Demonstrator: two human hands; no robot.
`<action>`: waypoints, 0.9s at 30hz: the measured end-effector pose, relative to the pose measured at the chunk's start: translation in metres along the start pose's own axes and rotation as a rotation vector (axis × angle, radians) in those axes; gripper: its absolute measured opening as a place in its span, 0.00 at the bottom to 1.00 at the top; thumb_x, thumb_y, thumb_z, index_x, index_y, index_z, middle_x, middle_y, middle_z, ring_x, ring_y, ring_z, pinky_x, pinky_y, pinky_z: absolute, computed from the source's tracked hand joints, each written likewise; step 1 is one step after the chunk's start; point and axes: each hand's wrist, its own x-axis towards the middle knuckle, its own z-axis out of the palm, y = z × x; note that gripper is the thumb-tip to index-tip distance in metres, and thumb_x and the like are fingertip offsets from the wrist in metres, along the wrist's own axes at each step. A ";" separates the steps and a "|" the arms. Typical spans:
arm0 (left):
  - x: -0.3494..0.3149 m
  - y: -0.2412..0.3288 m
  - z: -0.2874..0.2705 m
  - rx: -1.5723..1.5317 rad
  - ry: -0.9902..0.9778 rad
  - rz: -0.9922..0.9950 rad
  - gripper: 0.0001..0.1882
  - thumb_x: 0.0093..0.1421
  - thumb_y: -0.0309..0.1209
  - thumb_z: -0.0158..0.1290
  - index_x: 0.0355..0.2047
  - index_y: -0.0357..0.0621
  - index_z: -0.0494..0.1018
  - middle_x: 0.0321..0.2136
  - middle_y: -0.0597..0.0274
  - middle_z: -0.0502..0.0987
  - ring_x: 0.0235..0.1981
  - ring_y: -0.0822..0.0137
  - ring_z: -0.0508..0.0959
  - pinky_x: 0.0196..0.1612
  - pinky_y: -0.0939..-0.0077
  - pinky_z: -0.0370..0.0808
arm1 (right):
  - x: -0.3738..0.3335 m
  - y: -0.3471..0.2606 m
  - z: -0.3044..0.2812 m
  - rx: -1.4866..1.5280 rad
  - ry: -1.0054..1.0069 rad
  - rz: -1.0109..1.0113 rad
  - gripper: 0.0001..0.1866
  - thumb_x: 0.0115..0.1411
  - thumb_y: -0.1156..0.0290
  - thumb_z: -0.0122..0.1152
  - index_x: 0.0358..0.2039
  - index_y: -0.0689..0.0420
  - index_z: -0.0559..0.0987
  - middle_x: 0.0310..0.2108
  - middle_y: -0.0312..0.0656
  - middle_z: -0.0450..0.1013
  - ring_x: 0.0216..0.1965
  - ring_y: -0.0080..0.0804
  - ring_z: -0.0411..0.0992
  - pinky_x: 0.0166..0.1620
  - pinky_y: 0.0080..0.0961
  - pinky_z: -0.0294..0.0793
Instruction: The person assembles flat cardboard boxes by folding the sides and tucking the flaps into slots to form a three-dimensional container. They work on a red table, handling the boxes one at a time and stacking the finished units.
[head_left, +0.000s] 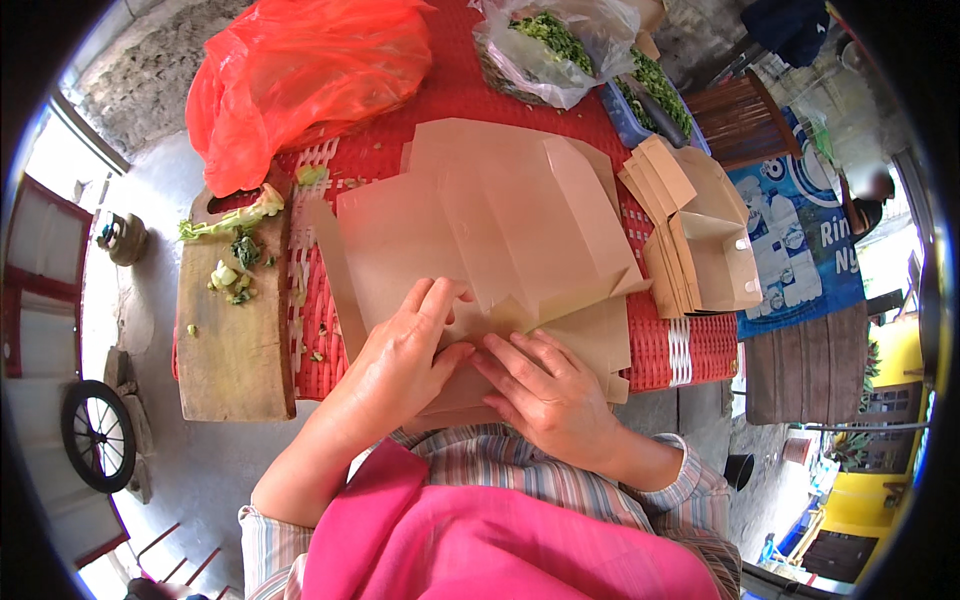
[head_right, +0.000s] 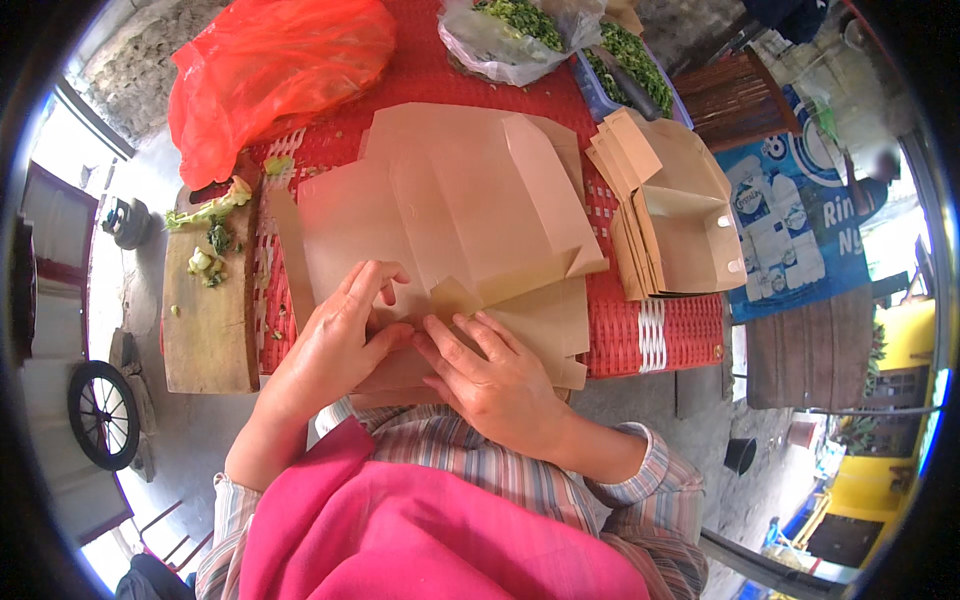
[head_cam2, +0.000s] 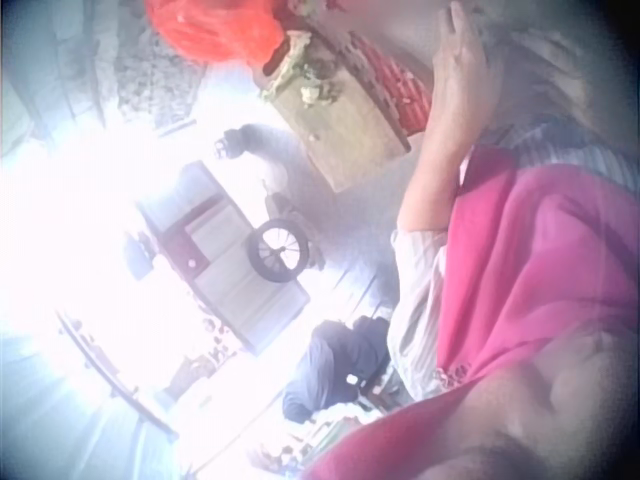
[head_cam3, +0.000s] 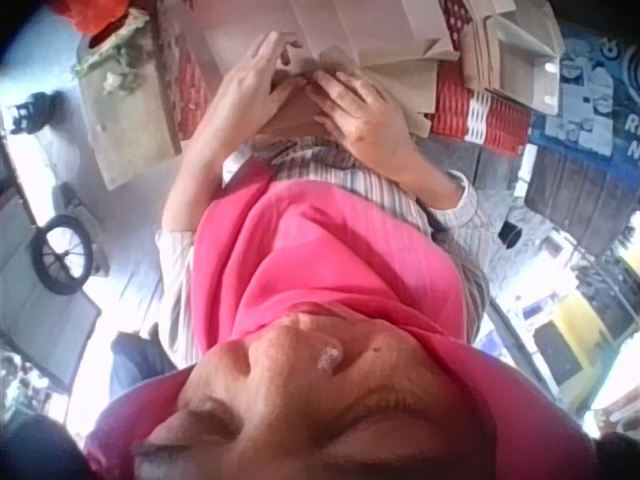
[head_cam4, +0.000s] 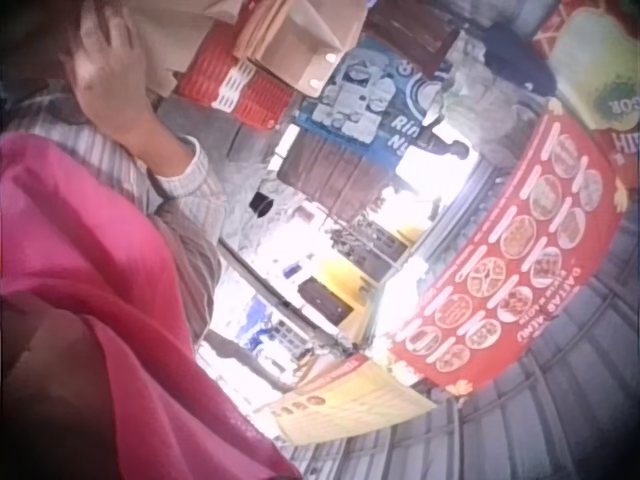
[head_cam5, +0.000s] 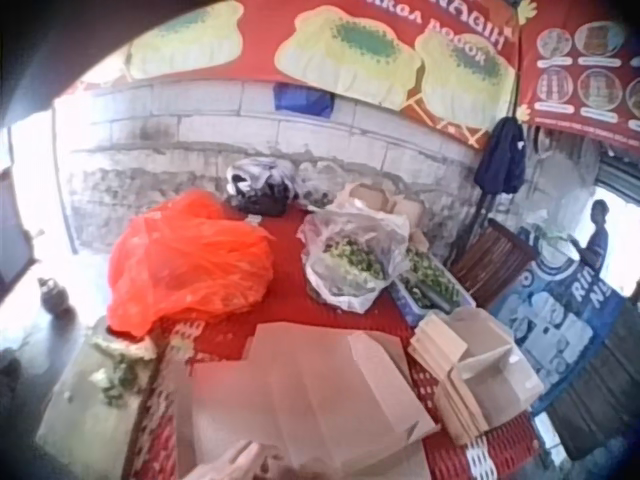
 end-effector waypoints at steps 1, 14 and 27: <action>0.003 0.001 0.001 -0.012 -0.016 -0.006 0.26 0.54 0.19 0.60 0.53 0.41 0.65 0.42 0.50 0.70 0.27 0.62 0.78 0.36 0.70 0.77 | 0.000 0.001 -0.001 -0.018 0.000 -0.001 0.27 0.58 0.61 0.63 0.56 0.60 0.76 0.56 0.43 0.68 0.54 0.41 0.69 0.58 0.37 0.70; -0.021 -0.005 -0.015 0.499 0.116 -0.060 0.24 0.51 0.32 0.65 0.48 0.45 0.72 0.44 0.54 0.71 0.47 0.50 0.70 0.54 0.57 0.65 | 0.013 -0.003 0.000 -0.072 -0.100 -0.002 0.33 0.55 0.45 0.62 0.60 0.44 0.75 0.52 0.45 0.70 0.51 0.45 0.68 0.58 0.42 0.68; -0.049 -0.028 -0.046 0.274 0.016 0.089 0.18 0.49 0.20 0.57 0.42 0.45 0.78 0.48 0.55 0.73 0.52 0.49 0.70 0.58 0.53 0.65 | 0.011 -0.004 0.004 -0.091 -0.048 -0.016 0.34 0.53 0.40 0.61 0.62 0.29 0.72 0.51 0.47 0.67 0.49 0.49 0.67 0.51 0.40 0.75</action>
